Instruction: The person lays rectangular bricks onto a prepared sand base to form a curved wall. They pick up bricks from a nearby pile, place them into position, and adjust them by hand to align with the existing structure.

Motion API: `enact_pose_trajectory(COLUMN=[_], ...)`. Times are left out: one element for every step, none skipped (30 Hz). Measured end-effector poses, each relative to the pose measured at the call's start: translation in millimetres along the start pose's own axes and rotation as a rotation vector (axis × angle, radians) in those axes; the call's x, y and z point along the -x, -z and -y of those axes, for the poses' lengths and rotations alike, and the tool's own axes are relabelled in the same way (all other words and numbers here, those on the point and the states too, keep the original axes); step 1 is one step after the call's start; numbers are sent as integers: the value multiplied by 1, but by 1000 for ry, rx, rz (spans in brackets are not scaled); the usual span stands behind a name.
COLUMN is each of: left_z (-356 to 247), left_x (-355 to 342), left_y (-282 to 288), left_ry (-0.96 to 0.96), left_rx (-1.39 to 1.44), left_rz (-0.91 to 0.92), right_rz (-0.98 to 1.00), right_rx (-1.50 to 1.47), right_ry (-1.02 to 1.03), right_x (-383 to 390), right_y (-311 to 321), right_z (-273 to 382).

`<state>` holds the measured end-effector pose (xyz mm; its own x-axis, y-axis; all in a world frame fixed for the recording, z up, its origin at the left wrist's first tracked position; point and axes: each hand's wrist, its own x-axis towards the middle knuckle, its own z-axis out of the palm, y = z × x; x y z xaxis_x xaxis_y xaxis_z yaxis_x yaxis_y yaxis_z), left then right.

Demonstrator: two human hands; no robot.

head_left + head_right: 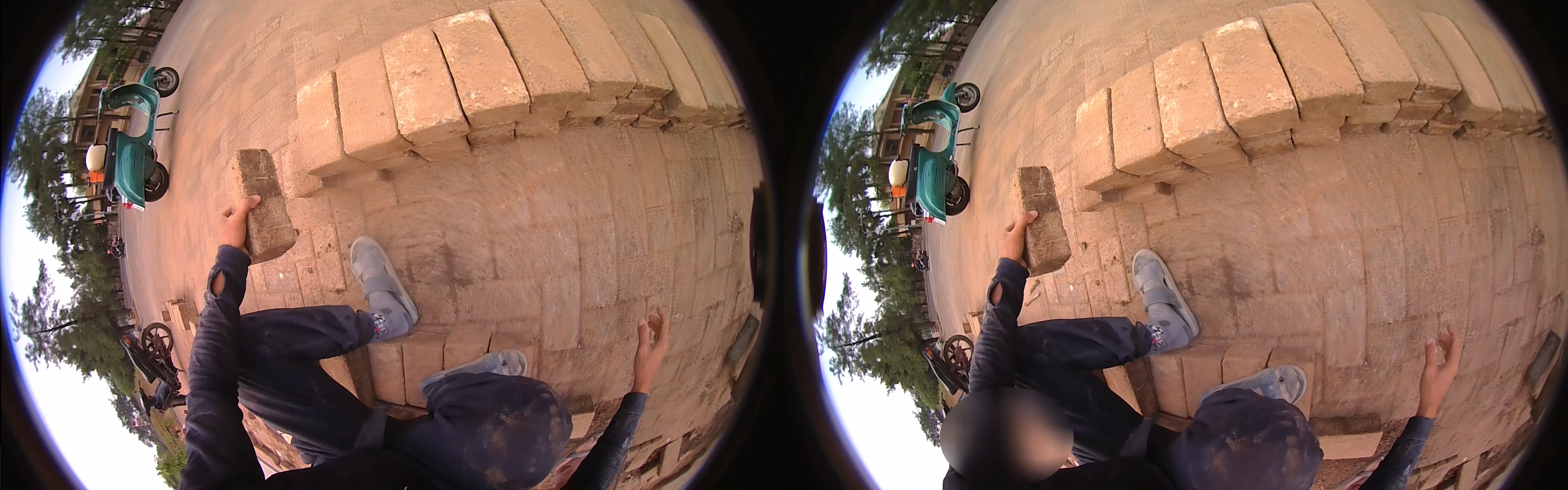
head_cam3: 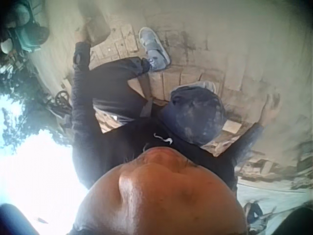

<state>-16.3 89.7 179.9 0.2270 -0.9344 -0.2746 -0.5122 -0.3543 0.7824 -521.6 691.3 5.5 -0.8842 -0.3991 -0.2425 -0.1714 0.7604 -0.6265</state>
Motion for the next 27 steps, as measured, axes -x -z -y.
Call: enact_pose_trajectory(left_z=[-10, -21, -17, -22, -13, 3, 29, 47, 37, 47, 37, 50, 47, 42, 37, 32, 28, 23, 18, 13, -10, -22, -50, -62, -84, -72, -69], left_x=[-19, -37, -68, -97, -113, -153, -167, -175, -202, -203, -216, -209, -213, -217, -221, -225, -228, -231, -237, -242, -248, -260, -271, -273, -277, -267, -248], left_y=[-16, -38, -43, -45, -72, -56, -64, -63, -29, -33, -15, -27, -33, -38, -41, -41, -41, -42, -39, -38, -17, -12, -7, 0, 13, -12, -21], left_ry=[-40, -82, -149, -228, -227, -183, -90, 4, 20, 101, 107, 106, 82, 108, 109, 126, 147, 169, 195, 186, 165, 88, -6, -104, -193, -335, -547], left_rx=[-16, -29, -92, -154, -286, -392, -276, -163, -110, -90, -150, -212, -230, -268, -293, -347, -393, -436, -504, -585, -659, -699, -723, -752, -754, -828, -901], left_rz=[22, 57, 22, -5, 43, 59, 165, 244, 448, 381, 250, 328, 345, 349, 318, 330, 336, 332, 341, 392, 388, 422, 379, 326, 290, 307, 250], right_rz=[-43, -57, -56, -58, -119, -89, -124, -160, -198, -266, -324, -351, -385, -554, -557, -496, -431, -455, -471, -477, -474, -456, -498, -528, -556, -606, -612], right_rx=[-25, 39, 101, 158, 148, 205, 218, 217, 175, 116, 115, 160, 390, 317, 274, 194, 112, 111, 106, 93, 78, 75, 56, 34, 78, 57, 150], right_ry=[-49, -81, -120, -168, -192, -168, -265, -286, -352, -435, -482, -642, -696, -696, -871, -1050, -1214, -1252, -1271, -1268, -1308, -1344, -1295, -1269, -1209, -1213, -1244], right_x=[7, 12, 22, 32, 45, 49, 57, 67, 74, 95, 111, 142, 176, 212, 238, 258, 270, 276, 271, 258, 244, 239, 242, 241, 247, 247, 247], right_y=[4, 11, 19, 25, 39, 43, 49, 54, 44, 49, 38, 40, 27, 3, -20, -45, -61, -72, -82, -92, -102, -98, -109, -114, -126, -111, -106], right_z=[-20, -33, -44, -55, -69, -78, -86, -92, -103, -124, -134, -133, -143, -149, -141, -126, -112, -101, -92, -84, -75, -69, -70, -67, -77, -71, -71])
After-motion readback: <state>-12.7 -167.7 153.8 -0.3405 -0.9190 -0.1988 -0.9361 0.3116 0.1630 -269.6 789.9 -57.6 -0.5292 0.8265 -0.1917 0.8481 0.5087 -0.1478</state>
